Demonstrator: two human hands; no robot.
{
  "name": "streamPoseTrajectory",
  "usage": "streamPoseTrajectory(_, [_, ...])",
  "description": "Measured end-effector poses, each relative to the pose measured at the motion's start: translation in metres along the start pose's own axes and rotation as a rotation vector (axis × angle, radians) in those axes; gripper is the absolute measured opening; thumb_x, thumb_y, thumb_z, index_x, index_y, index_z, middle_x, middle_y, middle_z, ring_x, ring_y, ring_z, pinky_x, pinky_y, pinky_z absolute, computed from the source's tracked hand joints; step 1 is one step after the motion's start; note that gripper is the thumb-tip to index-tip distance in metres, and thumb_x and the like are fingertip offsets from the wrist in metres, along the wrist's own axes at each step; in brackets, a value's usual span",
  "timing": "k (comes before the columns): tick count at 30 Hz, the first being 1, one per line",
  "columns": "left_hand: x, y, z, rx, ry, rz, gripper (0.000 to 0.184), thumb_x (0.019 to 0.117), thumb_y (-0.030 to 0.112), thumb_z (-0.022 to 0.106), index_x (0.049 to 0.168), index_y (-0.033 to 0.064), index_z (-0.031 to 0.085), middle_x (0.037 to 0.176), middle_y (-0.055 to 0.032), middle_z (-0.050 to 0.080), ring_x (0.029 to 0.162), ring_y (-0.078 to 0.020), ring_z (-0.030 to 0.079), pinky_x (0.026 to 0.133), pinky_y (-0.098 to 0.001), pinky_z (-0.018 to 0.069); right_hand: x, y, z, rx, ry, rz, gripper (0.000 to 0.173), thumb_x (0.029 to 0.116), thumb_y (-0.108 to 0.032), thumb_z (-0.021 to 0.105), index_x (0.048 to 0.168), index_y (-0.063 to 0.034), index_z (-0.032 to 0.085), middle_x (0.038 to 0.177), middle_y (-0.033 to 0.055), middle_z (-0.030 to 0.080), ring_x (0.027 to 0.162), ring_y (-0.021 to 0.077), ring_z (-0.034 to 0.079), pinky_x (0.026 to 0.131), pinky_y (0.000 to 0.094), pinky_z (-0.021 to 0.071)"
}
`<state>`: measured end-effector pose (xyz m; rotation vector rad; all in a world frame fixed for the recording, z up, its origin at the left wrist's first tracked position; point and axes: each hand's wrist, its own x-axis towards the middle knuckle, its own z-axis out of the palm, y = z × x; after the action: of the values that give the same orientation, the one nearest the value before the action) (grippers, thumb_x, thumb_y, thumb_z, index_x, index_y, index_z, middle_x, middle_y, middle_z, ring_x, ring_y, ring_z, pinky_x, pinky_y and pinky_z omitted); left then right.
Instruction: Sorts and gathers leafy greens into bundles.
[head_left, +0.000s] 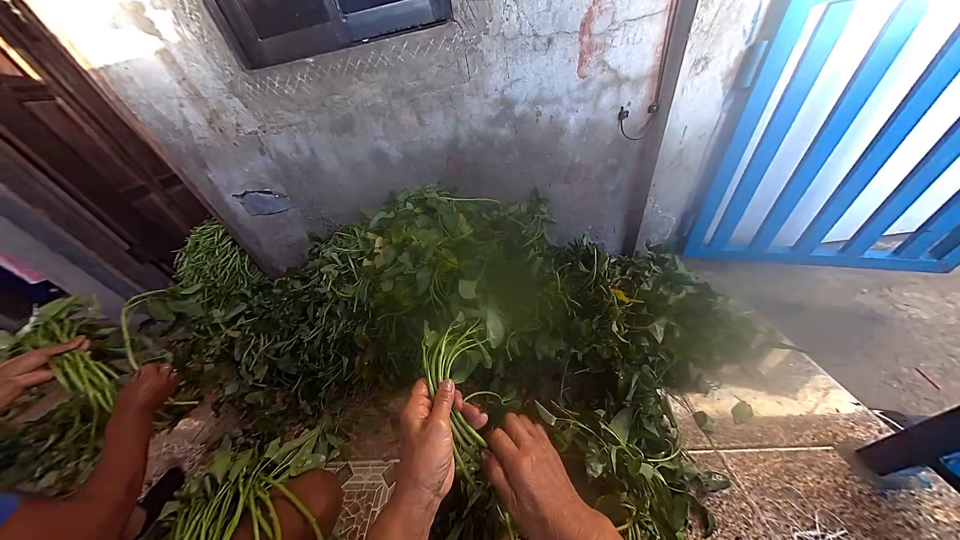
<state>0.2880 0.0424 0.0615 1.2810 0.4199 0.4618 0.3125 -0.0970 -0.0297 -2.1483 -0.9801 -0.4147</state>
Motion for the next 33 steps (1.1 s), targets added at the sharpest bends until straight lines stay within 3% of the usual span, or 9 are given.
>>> streamPoseTrajectory(3, [0.001, -0.002, 0.005, -0.032, 0.063, -0.06, 0.011, 0.1104, 0.008, 0.041, 0.108, 0.0007, 0.048, 0.073, -0.0069, 0.052, 0.053, -0.0158, 0.057, 0.049, -0.0298, 0.0571, -0.012, -0.013, 0.008, -0.225, 0.148, -0.02, 0.029, 0.0971, -0.03, 0.049, 0.076, -0.0136, 0.063, 0.069, 0.0032, 0.06, 0.059, 0.0185, 0.065, 0.045, 0.0341, 0.0518])
streamPoseTrajectory(5, [-0.003, -0.005, 0.008, -0.043, 0.073, -0.079, 0.01, 0.1103, 0.009, 0.041, 0.108, 0.0013, 0.048, 0.072, -0.0057, 0.05, 0.05, -0.0133, 0.053, 0.045, -0.0259, 0.0528, -0.021, -0.017, 0.009, -0.357, 0.213, -0.007, 0.028, 0.0925, -0.03, 0.052, 0.071, -0.015, 0.061, 0.064, 0.0015, 0.057, 0.053, 0.0173, 0.061, 0.041, 0.0329, 0.0474])
streamPoseTrajectory(11, [-0.002, -0.003, 0.006, 0.018, 0.118, 0.057, 0.011, 0.109, 0.008, 0.041, 0.103, 0.0032, 0.048, 0.068, -0.0027, 0.05, 0.05, -0.0117, 0.052, 0.047, -0.0257, 0.0515, -0.055, -0.017, -0.004, -0.45, 0.078, 0.158, 0.035, 0.0909, -0.038, 0.057, 0.07, -0.0114, 0.065, 0.065, 0.0062, 0.063, 0.056, 0.0232, 0.066, 0.044, 0.0387, 0.051])
streamPoseTrajectory(15, [0.024, 0.023, -0.02, -0.046, 0.26, 0.143, 0.012, 0.111, 0.012, 0.04, 0.104, 0.0062, 0.048, 0.067, -0.0017, 0.051, 0.05, -0.0112, 0.055, 0.049, -0.0253, 0.0543, -0.107, 0.007, -0.009, -0.224, -0.273, 0.457, 0.053, 0.1018, -0.048, 0.053, 0.094, 0.0013, 0.072, 0.086, 0.0212, 0.072, 0.075, 0.0391, 0.074, 0.062, 0.0562, 0.0585])
streamPoseTrajectory(17, [0.024, 0.022, -0.022, -0.072, 0.263, 0.108, 0.013, 0.1113, 0.013, 0.04, 0.104, 0.006, 0.048, 0.067, -0.0027, 0.052, 0.051, -0.0128, 0.057, 0.051, -0.0276, 0.0572, -0.114, 0.015, -0.012, -0.084, -0.24, 0.511, 0.058, 0.1012, -0.054, 0.054, 0.101, 0.0008, 0.071, 0.09, 0.0201, 0.072, 0.075, 0.0364, 0.073, 0.062, 0.0551, 0.0583])
streamPoseTrajectory(23, [0.016, 0.009, -0.003, -0.073, 0.214, 0.039, 0.012, 0.1111, 0.011, 0.039, 0.105, 0.0041, 0.047, 0.069, -0.0045, 0.053, 0.054, -0.0149, 0.06, 0.055, -0.0313, 0.0604, -0.046, -0.008, 0.004, 0.058, 0.053, 0.302, 0.052, 0.0802, -0.038, 0.085, 0.121, -0.0092, 0.071, 0.116, 0.0173, 0.069, 0.07, 0.0261, 0.071, 0.052, 0.0439, 0.0593])
streamPoseTrajectory(28, [0.016, 0.016, -0.01, -0.106, 0.242, 0.033, 0.014, 0.1113, 0.012, 0.039, 0.104, 0.0041, 0.048, 0.071, -0.005, 0.053, 0.053, -0.0145, 0.059, 0.053, -0.0308, 0.0598, -0.039, 0.007, 0.04, -0.175, 0.177, 0.063, 0.006, 0.0854, -0.012, 0.069, 0.087, -0.0144, 0.074, 0.081, 0.0051, 0.067, 0.061, 0.0188, 0.067, 0.045, 0.0353, 0.0552])
streamPoseTrajectory(30, [0.019, 0.021, -0.017, -0.113, 0.276, 0.043, 0.013, 0.1113, 0.012, 0.04, 0.103, 0.005, 0.048, 0.07, -0.0043, 0.053, 0.052, -0.014, 0.059, 0.052, -0.0296, 0.0594, -0.056, 0.007, 0.036, -0.166, 0.109, 0.103, 0.005, 0.0858, -0.012, 0.068, 0.086, -0.0123, 0.073, 0.083, 0.007, 0.068, 0.061, 0.0206, 0.068, 0.045, 0.0373, 0.0552])
streamPoseTrajectory(33, [0.02, 0.026, -0.023, -0.132, 0.266, 0.001, 0.014, 0.1115, 0.014, 0.04, 0.103, 0.0054, 0.047, 0.07, -0.0042, 0.052, 0.052, -0.0137, 0.058, 0.052, -0.0292, 0.0588, -0.072, 0.003, 0.024, -0.013, -0.049, 0.246, 0.025, 0.0848, -0.016, 0.068, 0.107, -0.0089, 0.075, 0.104, 0.0138, 0.07, 0.073, 0.0263, 0.072, 0.052, 0.0436, 0.058])
